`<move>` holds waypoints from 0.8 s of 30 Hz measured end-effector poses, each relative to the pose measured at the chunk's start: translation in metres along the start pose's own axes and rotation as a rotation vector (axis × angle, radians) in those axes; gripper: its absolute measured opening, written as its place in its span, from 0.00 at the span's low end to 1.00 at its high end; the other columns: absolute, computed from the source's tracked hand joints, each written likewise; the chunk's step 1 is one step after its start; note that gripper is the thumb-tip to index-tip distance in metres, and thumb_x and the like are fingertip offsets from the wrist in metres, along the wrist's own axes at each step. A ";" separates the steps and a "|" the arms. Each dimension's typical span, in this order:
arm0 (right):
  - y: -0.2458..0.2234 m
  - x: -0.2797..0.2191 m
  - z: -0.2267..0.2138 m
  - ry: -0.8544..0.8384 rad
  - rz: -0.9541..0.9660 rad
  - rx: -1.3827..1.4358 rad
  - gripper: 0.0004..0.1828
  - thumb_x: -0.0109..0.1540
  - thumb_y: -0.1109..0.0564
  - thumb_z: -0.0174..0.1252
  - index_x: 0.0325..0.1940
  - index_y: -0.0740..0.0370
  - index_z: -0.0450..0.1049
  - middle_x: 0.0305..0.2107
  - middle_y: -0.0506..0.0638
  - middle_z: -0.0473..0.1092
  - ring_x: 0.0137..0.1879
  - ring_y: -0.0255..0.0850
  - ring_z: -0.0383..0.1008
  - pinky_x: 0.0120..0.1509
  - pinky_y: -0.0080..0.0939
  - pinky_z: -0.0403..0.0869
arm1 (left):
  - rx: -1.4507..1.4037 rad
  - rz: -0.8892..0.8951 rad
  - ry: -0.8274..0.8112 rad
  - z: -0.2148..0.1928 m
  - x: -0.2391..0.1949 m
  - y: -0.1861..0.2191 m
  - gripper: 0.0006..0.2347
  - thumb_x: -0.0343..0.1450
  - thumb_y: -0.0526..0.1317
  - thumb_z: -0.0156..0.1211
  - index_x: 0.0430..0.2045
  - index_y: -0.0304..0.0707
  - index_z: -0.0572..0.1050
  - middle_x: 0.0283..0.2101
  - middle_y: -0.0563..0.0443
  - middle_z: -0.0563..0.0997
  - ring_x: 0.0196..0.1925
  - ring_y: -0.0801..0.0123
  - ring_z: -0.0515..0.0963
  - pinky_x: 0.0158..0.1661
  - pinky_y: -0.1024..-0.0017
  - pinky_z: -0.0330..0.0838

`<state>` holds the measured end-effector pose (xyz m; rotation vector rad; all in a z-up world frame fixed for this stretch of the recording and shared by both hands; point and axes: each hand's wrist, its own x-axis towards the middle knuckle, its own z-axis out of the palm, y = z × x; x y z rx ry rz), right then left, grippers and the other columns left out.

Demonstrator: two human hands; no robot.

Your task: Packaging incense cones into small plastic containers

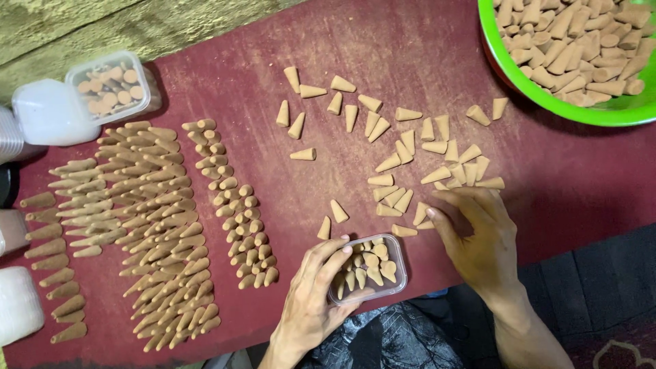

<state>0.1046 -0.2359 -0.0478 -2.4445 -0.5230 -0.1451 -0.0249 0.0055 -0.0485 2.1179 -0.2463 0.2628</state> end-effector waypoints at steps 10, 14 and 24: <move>0.003 0.005 -0.004 -0.082 -0.055 0.084 0.09 0.66 0.59 0.59 0.49 0.61 0.81 0.41 0.50 0.72 0.50 0.44 0.72 0.61 0.41 0.70 | -0.059 -0.025 0.009 0.021 -0.008 -0.009 0.30 0.71 0.46 0.71 0.64 0.35 0.61 0.63 0.33 0.70 0.65 0.45 0.75 0.63 0.51 0.76; 0.004 0.000 0.002 -0.112 -0.082 0.108 0.10 0.64 0.58 0.61 0.48 0.62 0.80 0.43 0.50 0.72 0.51 0.47 0.71 0.62 0.46 0.69 | 0.005 -0.001 0.015 0.024 -0.009 -0.014 0.33 0.70 0.46 0.75 0.65 0.37 0.60 0.63 0.34 0.69 0.65 0.47 0.76 0.62 0.52 0.77; 0.008 0.002 0.001 -0.130 -0.136 0.066 0.13 0.67 0.59 0.56 0.52 0.65 0.79 0.43 0.52 0.74 0.48 0.46 0.72 0.57 0.44 0.70 | -0.016 0.013 0.071 0.024 -0.011 -0.016 0.30 0.69 0.43 0.76 0.62 0.36 0.63 0.58 0.34 0.70 0.59 0.46 0.79 0.58 0.54 0.82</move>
